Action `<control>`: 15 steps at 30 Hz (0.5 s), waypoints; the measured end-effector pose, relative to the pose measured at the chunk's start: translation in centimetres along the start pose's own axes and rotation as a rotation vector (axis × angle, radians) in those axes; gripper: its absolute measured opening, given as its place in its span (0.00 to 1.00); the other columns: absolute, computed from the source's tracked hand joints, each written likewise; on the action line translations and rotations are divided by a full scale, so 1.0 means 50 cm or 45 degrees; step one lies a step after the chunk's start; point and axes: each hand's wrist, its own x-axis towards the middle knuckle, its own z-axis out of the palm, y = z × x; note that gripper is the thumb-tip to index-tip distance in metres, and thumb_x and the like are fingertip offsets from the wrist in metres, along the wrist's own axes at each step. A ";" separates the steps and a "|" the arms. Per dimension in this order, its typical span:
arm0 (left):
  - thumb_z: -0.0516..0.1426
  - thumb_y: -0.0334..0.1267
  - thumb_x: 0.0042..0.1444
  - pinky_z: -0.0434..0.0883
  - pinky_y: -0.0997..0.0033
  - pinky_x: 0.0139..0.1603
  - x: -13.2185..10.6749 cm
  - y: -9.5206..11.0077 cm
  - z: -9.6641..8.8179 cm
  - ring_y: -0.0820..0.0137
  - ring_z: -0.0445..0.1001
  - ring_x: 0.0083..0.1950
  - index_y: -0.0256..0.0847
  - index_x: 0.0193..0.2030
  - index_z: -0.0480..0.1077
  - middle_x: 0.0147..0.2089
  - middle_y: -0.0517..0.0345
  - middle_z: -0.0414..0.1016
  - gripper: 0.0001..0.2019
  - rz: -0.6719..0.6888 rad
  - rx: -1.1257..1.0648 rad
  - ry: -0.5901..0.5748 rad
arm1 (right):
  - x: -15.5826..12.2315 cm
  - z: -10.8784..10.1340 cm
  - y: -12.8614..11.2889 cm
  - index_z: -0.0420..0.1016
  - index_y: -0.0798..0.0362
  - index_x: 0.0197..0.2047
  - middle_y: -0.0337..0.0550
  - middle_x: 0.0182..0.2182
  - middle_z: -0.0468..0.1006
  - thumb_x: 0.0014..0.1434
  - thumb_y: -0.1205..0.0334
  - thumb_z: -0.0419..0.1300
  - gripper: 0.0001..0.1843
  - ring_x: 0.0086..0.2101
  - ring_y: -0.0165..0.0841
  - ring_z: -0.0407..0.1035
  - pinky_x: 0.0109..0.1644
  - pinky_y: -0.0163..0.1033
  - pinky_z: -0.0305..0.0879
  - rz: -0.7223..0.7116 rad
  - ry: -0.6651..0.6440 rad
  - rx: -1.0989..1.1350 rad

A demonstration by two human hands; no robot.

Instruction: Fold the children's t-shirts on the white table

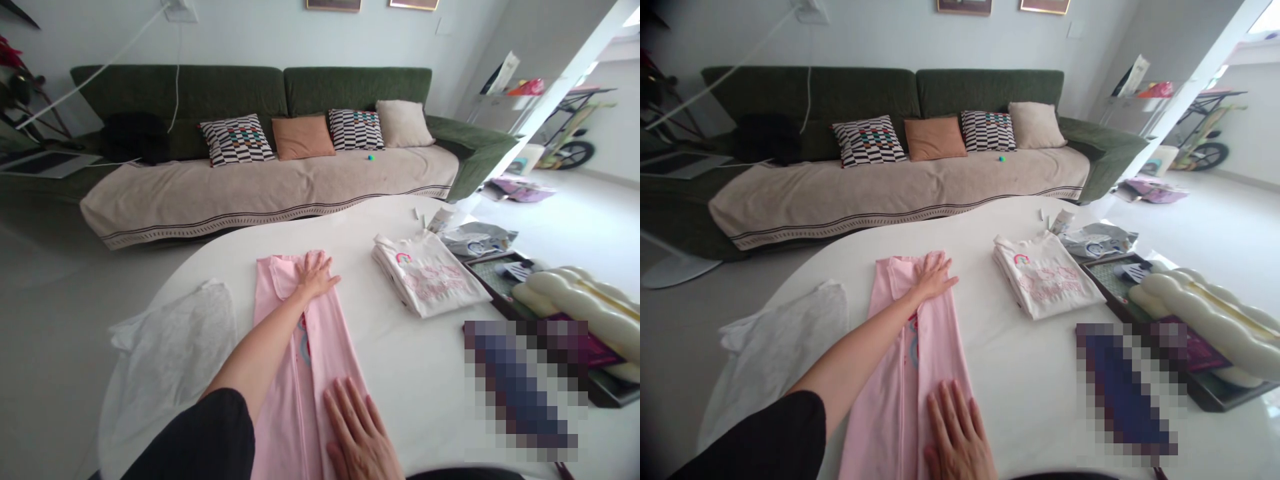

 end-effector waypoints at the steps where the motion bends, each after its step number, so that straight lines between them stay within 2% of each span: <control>1: 0.39 0.63 0.51 0.36 0.33 0.56 0.010 0.001 -0.001 0.48 0.25 0.66 0.51 0.65 0.42 0.68 0.62 0.30 0.35 -0.001 0.000 0.012 | 0.003 -0.001 -0.001 0.45 0.53 0.64 0.46 0.59 0.55 0.57 0.57 0.48 0.33 0.56 0.44 0.55 0.51 0.46 0.60 -0.002 -0.020 0.001; 5: 0.38 0.59 0.54 0.37 0.38 0.59 0.033 0.006 -0.012 0.55 0.26 0.66 0.48 0.65 0.39 0.68 0.60 0.33 0.34 0.004 -0.018 0.026 | 0.020 -0.006 -0.014 0.43 0.48 0.64 0.49 0.59 0.55 0.56 0.57 0.50 0.34 0.55 0.47 0.56 0.50 0.50 0.60 0.039 -0.061 0.050; 8: 0.40 0.54 0.57 0.39 0.40 0.59 0.004 -0.003 -0.029 0.57 0.29 0.67 0.46 0.65 0.41 0.68 0.57 0.35 0.31 0.101 -0.026 0.032 | 0.029 -0.014 -0.024 0.41 0.45 0.65 0.48 0.60 0.52 0.56 0.58 0.50 0.35 0.57 0.47 0.53 0.51 0.52 0.60 0.109 -0.106 0.129; 10: 0.41 0.52 0.58 0.39 0.40 0.59 -0.051 -0.020 -0.032 0.57 0.30 0.67 0.46 0.65 0.43 0.68 0.55 0.36 0.29 0.161 -0.009 0.112 | 0.029 -0.021 -0.027 0.40 0.44 0.65 0.47 0.62 0.49 0.57 0.58 0.50 0.35 0.58 0.46 0.49 0.53 0.52 0.58 0.138 -0.134 0.186; 12: 0.42 0.51 0.58 0.39 0.41 0.59 -0.125 -0.045 -0.025 0.56 0.32 0.67 0.48 0.64 0.45 0.68 0.54 0.38 0.28 0.181 0.010 0.173 | 0.027 -0.027 -0.029 0.39 0.44 0.65 0.45 0.62 0.46 0.58 0.58 0.50 0.34 0.60 0.46 0.44 0.55 0.53 0.55 0.153 -0.141 0.226; 15: 0.42 0.49 0.59 0.43 0.43 0.60 -0.232 -0.074 -0.016 0.58 0.36 0.67 0.53 0.63 0.49 0.67 0.56 0.41 0.24 0.145 0.023 0.146 | 0.025 -0.032 -0.031 0.41 0.44 0.64 0.45 0.63 0.44 0.59 0.59 0.48 0.32 0.61 0.45 0.40 0.57 0.54 0.51 0.154 -0.136 0.262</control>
